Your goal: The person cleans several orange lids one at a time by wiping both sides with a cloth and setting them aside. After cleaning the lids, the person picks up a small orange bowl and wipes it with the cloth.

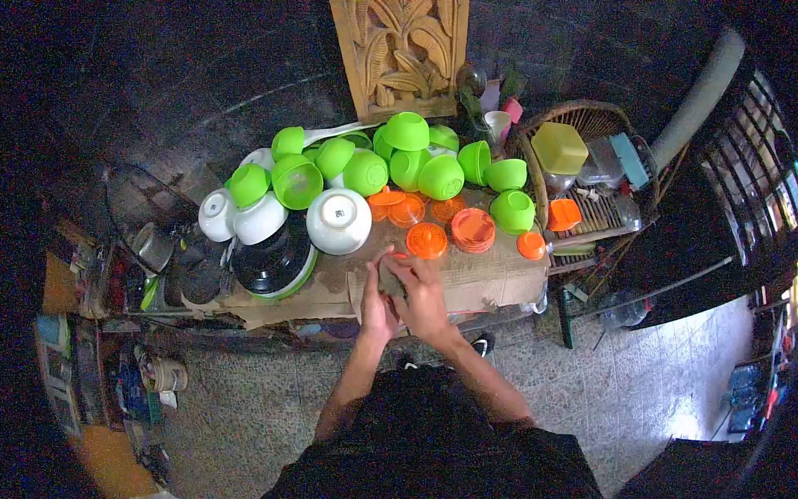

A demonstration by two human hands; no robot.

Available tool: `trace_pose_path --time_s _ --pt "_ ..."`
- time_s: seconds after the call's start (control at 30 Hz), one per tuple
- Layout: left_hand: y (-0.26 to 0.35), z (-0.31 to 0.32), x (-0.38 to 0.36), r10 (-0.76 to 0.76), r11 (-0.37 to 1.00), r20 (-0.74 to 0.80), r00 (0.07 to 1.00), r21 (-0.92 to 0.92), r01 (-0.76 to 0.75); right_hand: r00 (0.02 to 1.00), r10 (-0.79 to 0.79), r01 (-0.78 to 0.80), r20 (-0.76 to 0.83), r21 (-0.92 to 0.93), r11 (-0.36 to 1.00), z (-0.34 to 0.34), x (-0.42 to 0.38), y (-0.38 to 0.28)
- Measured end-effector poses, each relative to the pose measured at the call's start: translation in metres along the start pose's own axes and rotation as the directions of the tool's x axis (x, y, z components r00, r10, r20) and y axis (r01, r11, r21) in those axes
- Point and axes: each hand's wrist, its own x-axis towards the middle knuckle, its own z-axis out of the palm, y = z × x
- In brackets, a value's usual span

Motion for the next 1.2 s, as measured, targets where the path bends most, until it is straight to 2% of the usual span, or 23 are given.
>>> trace_pose_path --time_s 0.13,0.3,0.37,0.43,0.5,0.57,0.6,0.67,0.77,0.9,0.97,1.03,1.13,1.2 --pt "0.004 -0.004 -0.001 0.029 0.999 0.040 0.999 -0.015 -0.028 0.988 -0.079 0.075 0.131 0.032 0.997 -0.003 0.002 -0.008" --pt "0.006 -0.008 -0.003 0.044 0.999 -0.073 0.996 0.004 -0.044 0.958 -0.118 0.104 0.260 0.069 0.992 -0.014 0.003 -0.005" --pt "0.008 -0.012 -0.002 0.061 0.998 -0.087 0.994 0.015 -0.060 0.916 -0.115 0.096 0.385 0.068 0.993 -0.019 0.003 -0.006" --pt "0.013 -0.012 -0.001 0.014 0.997 -0.072 0.997 -0.074 -0.020 0.926 -0.079 0.071 0.370 0.035 0.997 -0.019 -0.002 0.001" --pt "0.012 -0.010 0.001 0.046 0.998 -0.066 0.997 -0.033 -0.049 0.931 -0.046 0.048 0.361 0.005 0.999 -0.016 -0.004 0.002" --pt "0.011 -0.006 -0.001 0.076 0.997 -0.054 0.996 0.007 -0.076 0.964 0.108 -0.106 0.243 -0.019 0.994 -0.017 -0.002 0.000" --pt "0.012 -0.001 -0.002 0.069 0.997 -0.053 0.996 0.031 -0.067 0.964 0.107 -0.105 0.242 -0.020 0.994 -0.019 0.000 -0.002" --pt "0.011 0.003 -0.003 0.059 0.997 -0.048 0.997 0.056 -0.057 0.994 0.072 -0.061 0.088 -0.120 0.991 -0.020 0.002 -0.007" --pt "0.007 0.005 -0.003 0.082 0.993 -0.036 0.996 0.084 -0.078 1.000 0.009 -0.009 -0.002 -0.100 0.995 -0.020 0.006 -0.011" --pt "0.011 0.009 -0.006 0.084 0.992 -0.008 0.996 0.097 -0.083 0.998 -0.056 0.057 0.015 -0.041 0.998 -0.015 0.001 -0.010" --pt "0.012 0.006 -0.007 0.064 0.995 0.011 0.998 0.081 -0.065 0.987 -0.120 0.108 0.109 0.109 0.988 -0.013 -0.001 -0.010" --pt "0.013 0.001 -0.007 0.104 0.990 -0.051 0.993 0.099 -0.099 0.976 -0.141 0.122 0.167 0.116 0.986 -0.020 0.001 -0.015" --pt "0.020 -0.004 -0.006 0.045 0.999 -0.004 0.999 0.024 -0.044 0.960 -0.130 0.112 0.248 0.084 0.990 -0.024 -0.003 -0.008" --pt "0.018 -0.005 -0.003 0.070 0.997 -0.026 0.997 0.043 -0.068 0.956 -0.104 0.095 0.274 0.048 0.994 -0.023 -0.004 -0.001"
